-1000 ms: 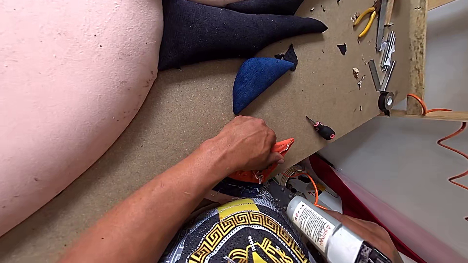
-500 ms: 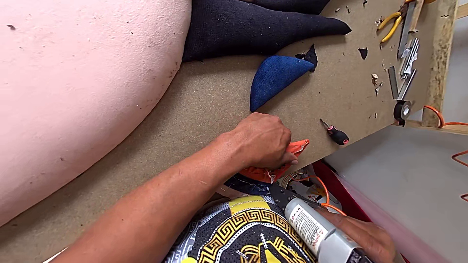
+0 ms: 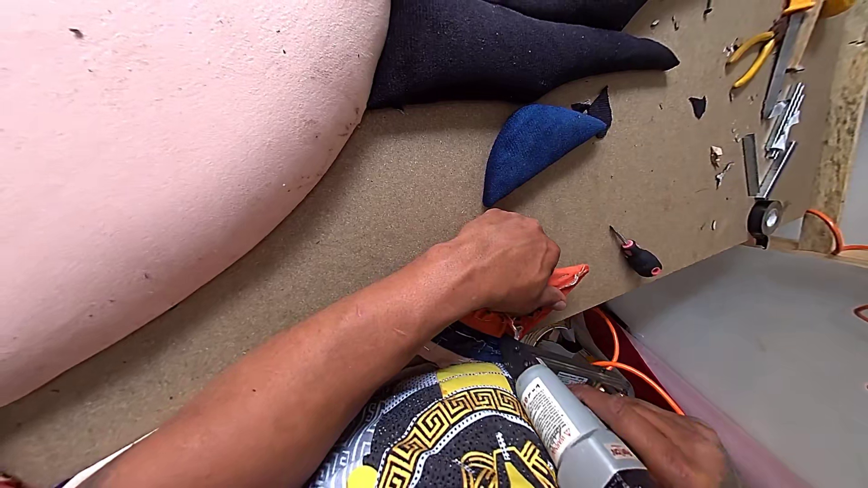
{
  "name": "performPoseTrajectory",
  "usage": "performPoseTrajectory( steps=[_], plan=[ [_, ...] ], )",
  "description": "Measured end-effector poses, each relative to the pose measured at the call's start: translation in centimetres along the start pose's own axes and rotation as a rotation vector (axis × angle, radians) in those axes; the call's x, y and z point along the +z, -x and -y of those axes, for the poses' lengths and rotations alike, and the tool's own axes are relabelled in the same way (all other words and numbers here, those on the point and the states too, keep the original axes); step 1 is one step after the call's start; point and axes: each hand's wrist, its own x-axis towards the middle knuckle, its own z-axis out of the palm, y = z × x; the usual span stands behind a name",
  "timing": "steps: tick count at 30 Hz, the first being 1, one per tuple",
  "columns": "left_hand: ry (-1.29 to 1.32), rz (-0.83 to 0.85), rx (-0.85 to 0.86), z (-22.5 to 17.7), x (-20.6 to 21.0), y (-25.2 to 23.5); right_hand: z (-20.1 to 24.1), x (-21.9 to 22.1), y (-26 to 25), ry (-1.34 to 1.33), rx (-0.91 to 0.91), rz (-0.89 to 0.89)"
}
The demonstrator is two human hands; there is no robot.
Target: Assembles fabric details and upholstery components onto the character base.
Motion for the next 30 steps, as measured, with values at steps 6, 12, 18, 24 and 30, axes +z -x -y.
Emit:
performPoseTrajectory(
  steps=[6,12,18,24,30],
  plan=[
    [0.001,0.008,0.004,-0.1,0.0,0.1,0.4,-0.2,-0.3,0.032,0.015,0.033],
    [-0.010,0.010,-0.005,-0.4,0.0,0.1,1.2,-0.8,-0.7,0.071,0.037,0.041],
    [-0.006,0.020,-0.012,-0.5,-0.2,0.2,2.6,-1.2,-1.6,-0.050,-0.040,-0.012],
    [-0.014,0.022,-0.010,-0.5,-0.3,0.3,2.2,0.4,-2.7,-0.008,-0.075,-0.069],
    [-0.008,0.018,-0.007,-0.6,-0.4,0.3,2.6,0.7,-3.1,0.016,-0.044,-0.067]
  ],
)
